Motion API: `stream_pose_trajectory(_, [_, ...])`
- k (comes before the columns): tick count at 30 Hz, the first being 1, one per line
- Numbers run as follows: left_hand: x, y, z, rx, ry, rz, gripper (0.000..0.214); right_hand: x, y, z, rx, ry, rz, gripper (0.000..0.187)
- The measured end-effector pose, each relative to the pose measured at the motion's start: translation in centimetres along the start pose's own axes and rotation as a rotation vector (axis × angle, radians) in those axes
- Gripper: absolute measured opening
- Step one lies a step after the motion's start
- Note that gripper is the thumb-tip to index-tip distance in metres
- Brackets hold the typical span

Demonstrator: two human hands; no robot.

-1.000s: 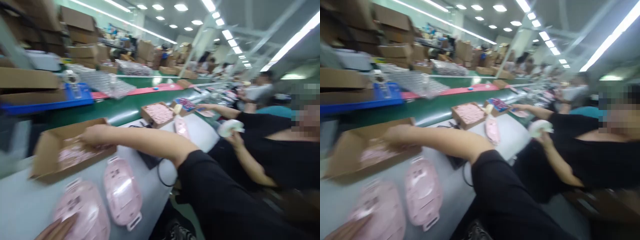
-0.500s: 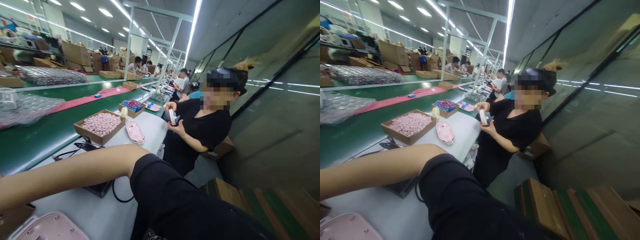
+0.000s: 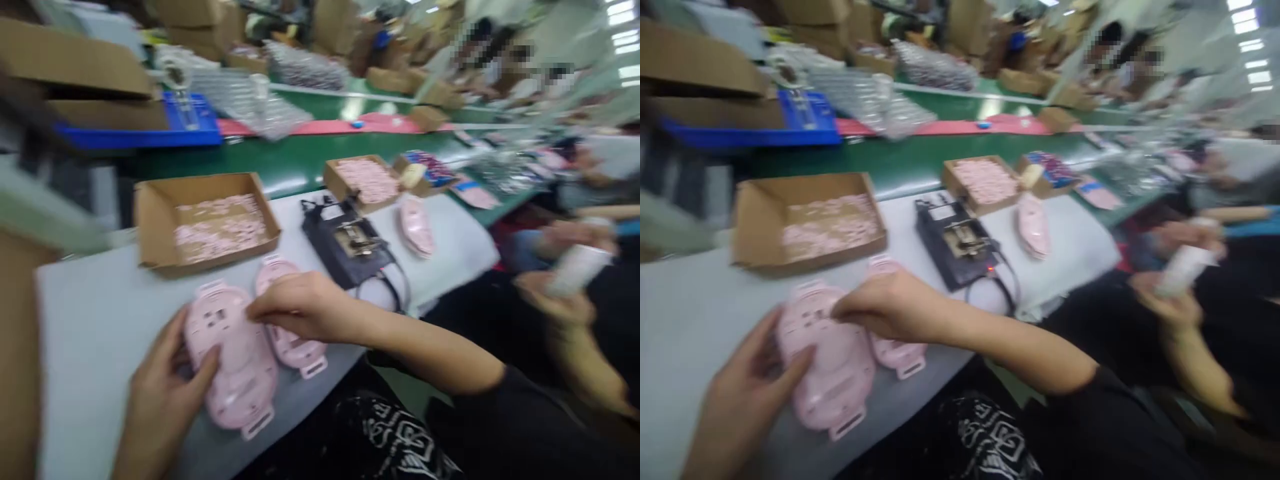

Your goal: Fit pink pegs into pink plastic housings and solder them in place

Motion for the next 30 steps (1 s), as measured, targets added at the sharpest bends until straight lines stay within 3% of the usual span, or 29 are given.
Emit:
stream_pose_trajectory(2, [-0.3,-1.0,-0.6,-0.032,-0.005,0.01,0.067,1.8,0.1,0.5,-0.002,0.109,0.088,0.012])
stream_pose_trajectory(8, [0.3,-1.2,0.3,0.081,0.0,-0.003,0.059,4.7,1.1,0.6,-0.128,-0.016,0.001,0.018])
stream_pose_trajectory(16, [0.3,-1.4,0.7,0.145,0.013,0.047,0.049,5.6,2.6,0.7,-0.198,-0.124,-0.069,0.017])
stream_pose_trajectory(22, [0.4,-1.5,0.7,0.094,0.023,0.067,0.045,5.0,2.3,0.7,-0.226,-0.22,-0.157,0.024])
stream_pose_trajectory(25, [0.4,-1.5,0.9,0.052,-0.025,0.05,0.047,4.2,2.1,0.6,-0.169,-0.143,-0.11,0.026])
stream_pose_trajectory(28, [0.5,-1.0,1.1,0.002,-0.044,0.031,0.049,3.6,2.3,0.7,-0.001,-0.033,-0.023,0.03])
stream_pose_trajectory(30, [0.4,-0.7,1.3,-0.035,-0.047,0.024,0.049,3.9,2.7,1.0,0.066,0.001,-0.049,0.034])
Point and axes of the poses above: each hand's wrist, its own y-axis towards the middle knuckle, its own x-axis out of the palm, z = x × y, the point moved 1 cm from there along y, towards the middle knuckle, and after that the axes turned 13 degrees about -z, right-handed, at the moved point
